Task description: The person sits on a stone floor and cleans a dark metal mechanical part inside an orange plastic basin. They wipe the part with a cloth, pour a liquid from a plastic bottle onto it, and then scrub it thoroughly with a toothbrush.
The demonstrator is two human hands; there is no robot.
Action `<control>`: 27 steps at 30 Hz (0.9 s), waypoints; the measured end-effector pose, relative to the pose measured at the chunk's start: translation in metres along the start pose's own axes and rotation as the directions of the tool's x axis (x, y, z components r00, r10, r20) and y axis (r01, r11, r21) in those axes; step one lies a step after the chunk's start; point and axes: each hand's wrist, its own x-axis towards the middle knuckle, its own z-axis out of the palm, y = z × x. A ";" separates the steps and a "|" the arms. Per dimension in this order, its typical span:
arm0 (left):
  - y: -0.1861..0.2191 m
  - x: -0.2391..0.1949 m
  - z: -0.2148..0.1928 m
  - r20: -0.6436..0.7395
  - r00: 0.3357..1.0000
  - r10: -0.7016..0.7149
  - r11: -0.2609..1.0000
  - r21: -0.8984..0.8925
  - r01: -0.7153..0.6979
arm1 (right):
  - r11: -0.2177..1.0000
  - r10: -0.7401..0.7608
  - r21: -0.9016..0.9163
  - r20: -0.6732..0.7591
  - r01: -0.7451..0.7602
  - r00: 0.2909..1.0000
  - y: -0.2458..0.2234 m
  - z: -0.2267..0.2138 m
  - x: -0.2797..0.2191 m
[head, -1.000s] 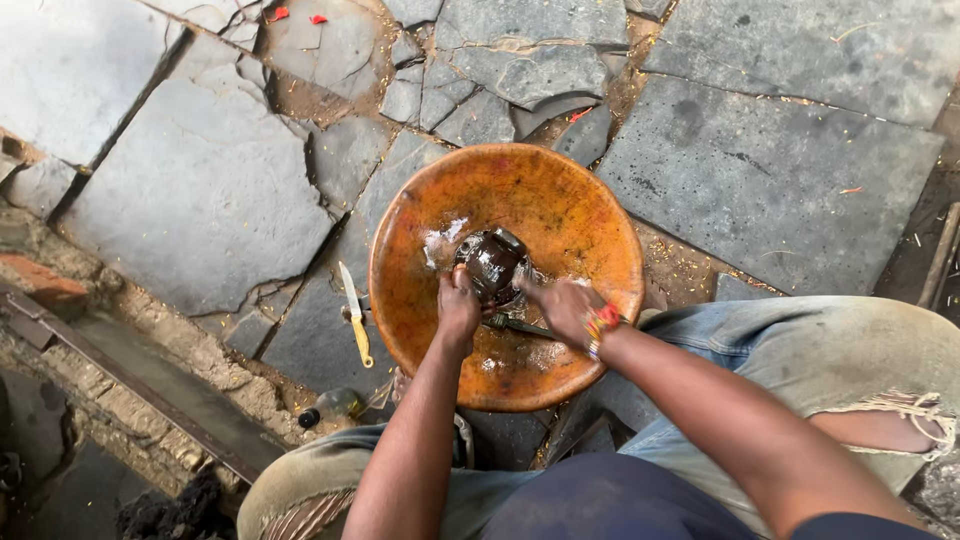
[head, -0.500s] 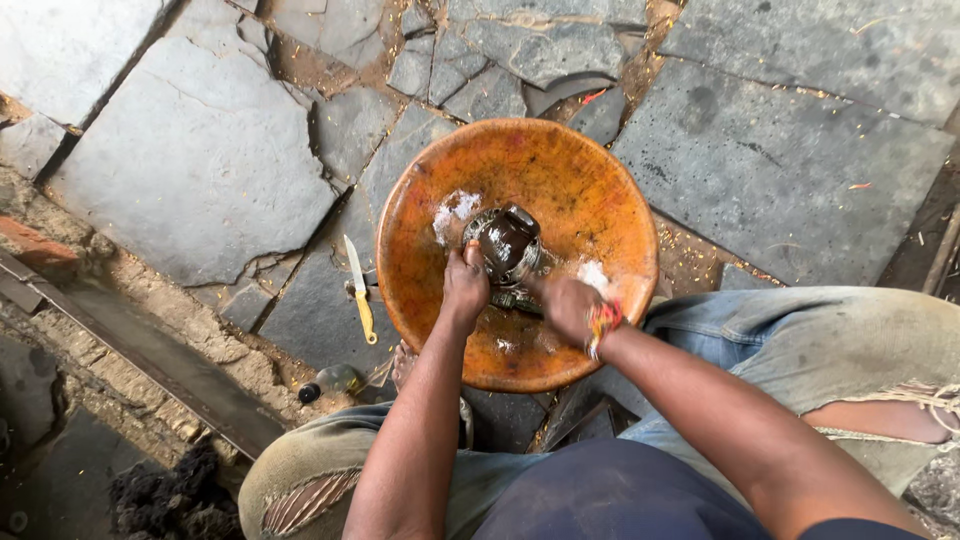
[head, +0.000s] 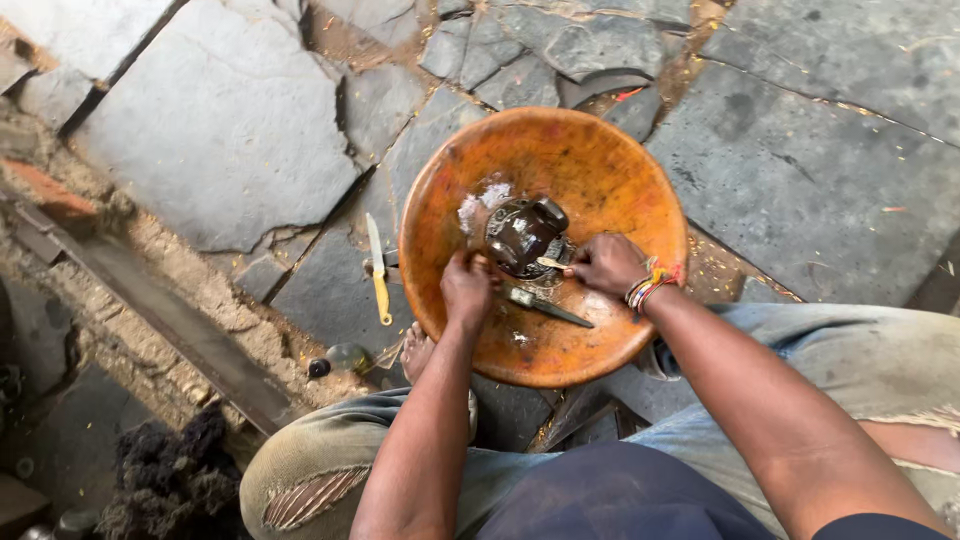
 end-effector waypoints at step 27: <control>0.031 -0.003 0.007 0.028 0.992 -0.125 0.911 0.399 0.103 | 0.902 0.192 -0.394 -0.007 -0.179 0.981 0.015 0.056 0.035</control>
